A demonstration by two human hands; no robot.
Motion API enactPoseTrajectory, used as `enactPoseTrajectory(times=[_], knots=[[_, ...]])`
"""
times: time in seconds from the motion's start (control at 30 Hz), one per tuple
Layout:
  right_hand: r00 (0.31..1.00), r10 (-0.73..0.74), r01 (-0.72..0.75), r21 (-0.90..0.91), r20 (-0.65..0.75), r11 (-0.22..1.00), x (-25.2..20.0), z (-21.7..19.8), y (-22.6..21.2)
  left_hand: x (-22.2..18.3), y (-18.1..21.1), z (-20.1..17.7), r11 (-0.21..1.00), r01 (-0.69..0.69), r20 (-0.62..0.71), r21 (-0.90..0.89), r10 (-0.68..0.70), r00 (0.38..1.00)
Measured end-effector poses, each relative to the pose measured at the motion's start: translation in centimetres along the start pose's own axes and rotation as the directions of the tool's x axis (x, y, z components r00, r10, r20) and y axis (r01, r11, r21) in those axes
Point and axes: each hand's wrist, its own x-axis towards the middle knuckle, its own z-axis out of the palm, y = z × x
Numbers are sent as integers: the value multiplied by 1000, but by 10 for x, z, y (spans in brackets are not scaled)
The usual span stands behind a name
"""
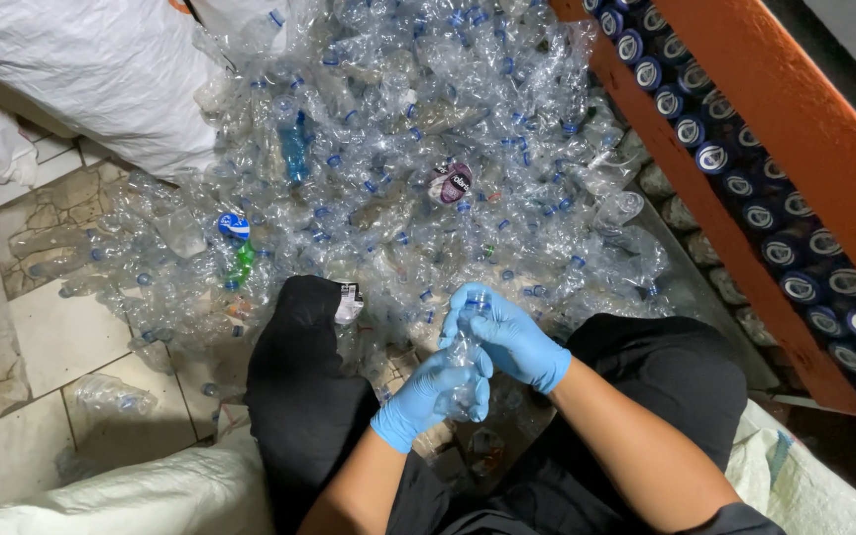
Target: The person sits on the floor and sorts through a large pile of empty plastic water bottles. They pick up individual bottles, crush them by hand, and place them into a large white sack.
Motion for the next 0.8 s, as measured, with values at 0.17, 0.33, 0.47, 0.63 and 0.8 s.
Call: enactPoseTrajectory(times=[0.17,0.33,0.47,0.63,0.8], knots=[[992,-124,122,-67,-23,990,4,-8,0,11,-2,-3,986,-125,-36,111,130,991],[990,-125,98,-324,-62,941,6,-18,-1,22,-11,-20,873,-98,-212,478,223,952],[971,-90,-51,-562,-220,826,13,-27,21,20,1,12,573,118,-372,811,348,860],[939,-127,-161,-733,-320,661,21,-25,38,26,-8,-2,307,280,-401,909,469,787],[908,-337,-87,-901,-247,424,29,-17,47,33,-5,-3,293,241,-367,925,529,765]])
